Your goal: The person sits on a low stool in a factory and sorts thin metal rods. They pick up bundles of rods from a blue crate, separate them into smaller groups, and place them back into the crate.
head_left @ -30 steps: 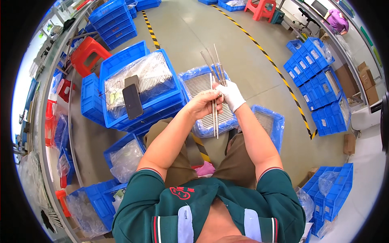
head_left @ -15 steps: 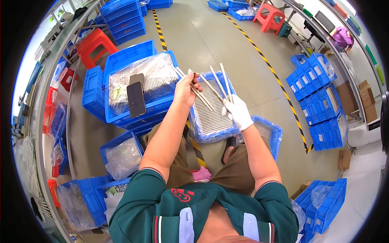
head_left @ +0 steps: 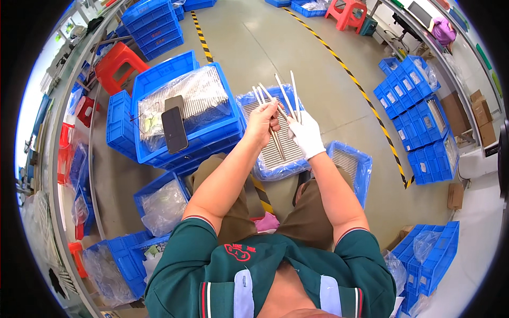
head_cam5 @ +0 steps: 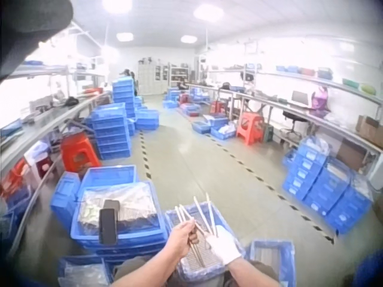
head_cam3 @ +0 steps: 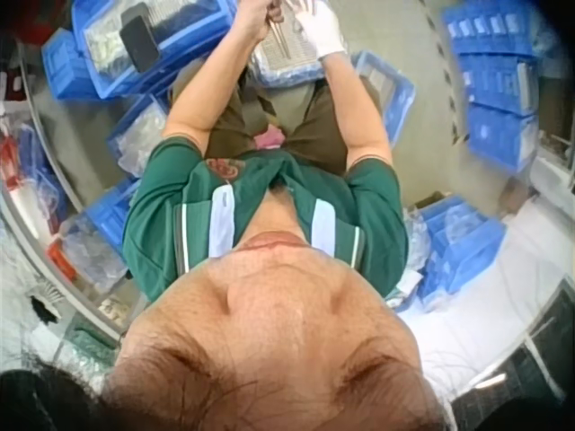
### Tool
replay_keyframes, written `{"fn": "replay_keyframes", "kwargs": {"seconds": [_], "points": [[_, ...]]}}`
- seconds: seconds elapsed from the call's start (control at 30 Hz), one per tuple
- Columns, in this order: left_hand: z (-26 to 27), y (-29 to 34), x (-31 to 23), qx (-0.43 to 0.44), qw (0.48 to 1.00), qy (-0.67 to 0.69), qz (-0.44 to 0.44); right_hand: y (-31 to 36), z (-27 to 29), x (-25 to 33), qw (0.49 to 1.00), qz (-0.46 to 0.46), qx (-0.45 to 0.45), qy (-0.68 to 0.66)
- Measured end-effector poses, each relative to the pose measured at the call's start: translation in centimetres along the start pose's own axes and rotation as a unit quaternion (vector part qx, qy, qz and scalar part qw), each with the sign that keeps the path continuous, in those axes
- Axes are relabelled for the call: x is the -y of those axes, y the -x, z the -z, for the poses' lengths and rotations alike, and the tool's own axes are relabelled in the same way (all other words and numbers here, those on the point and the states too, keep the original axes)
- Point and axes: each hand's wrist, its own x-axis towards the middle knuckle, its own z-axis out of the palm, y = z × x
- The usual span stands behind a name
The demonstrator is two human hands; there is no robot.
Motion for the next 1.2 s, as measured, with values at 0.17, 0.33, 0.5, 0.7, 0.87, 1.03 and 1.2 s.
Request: {"fn": "replay_keyframes", "kwargs": {"seconds": [0.17, 0.33, 0.5, 0.7, 0.87, 1.03, 1.2], "points": [[-0.4, 0.8, -0.3, 0.006, 0.999, -0.032, 0.007, 0.3, 0.1, -0.3, 1.000, -0.013, -0.008, -0.011], [-2.0, 1.9, 1.7, -0.002, 0.995, -0.103, 0.006, 0.2, -0.3, 1.1, 0.995, -0.074, -0.015, -0.058], [-1.4, 0.9, 1.5, -0.020, 0.988, -0.152, 0.001, -1.5, 0.4, -0.2, 0.982, 0.025, -0.085, 0.165], [-1.6, 2.2, 1.5, 0.114, 0.968, -0.189, 0.120, -2.9, 2.9, 1.8, 0.981, -0.105, -0.016, -0.163], [-2.2, 3.3, 2.8, 0.118, 0.957, -0.200, 0.175, -4.5, 2.5, 0.3, 0.985, -0.007, -0.139, -0.097], [-1.2, 3.8, 2.4, 0.170, 0.949, -0.086, 0.250, -7.4, 8.2, 0.0, 0.952, -0.031, -0.257, -0.166], [1.0, 1.0, 0.5, 0.195, 0.963, 0.018, 0.185, -4.2, 5.3, 0.7, 0.976, -0.073, -0.115, -0.171]]}}
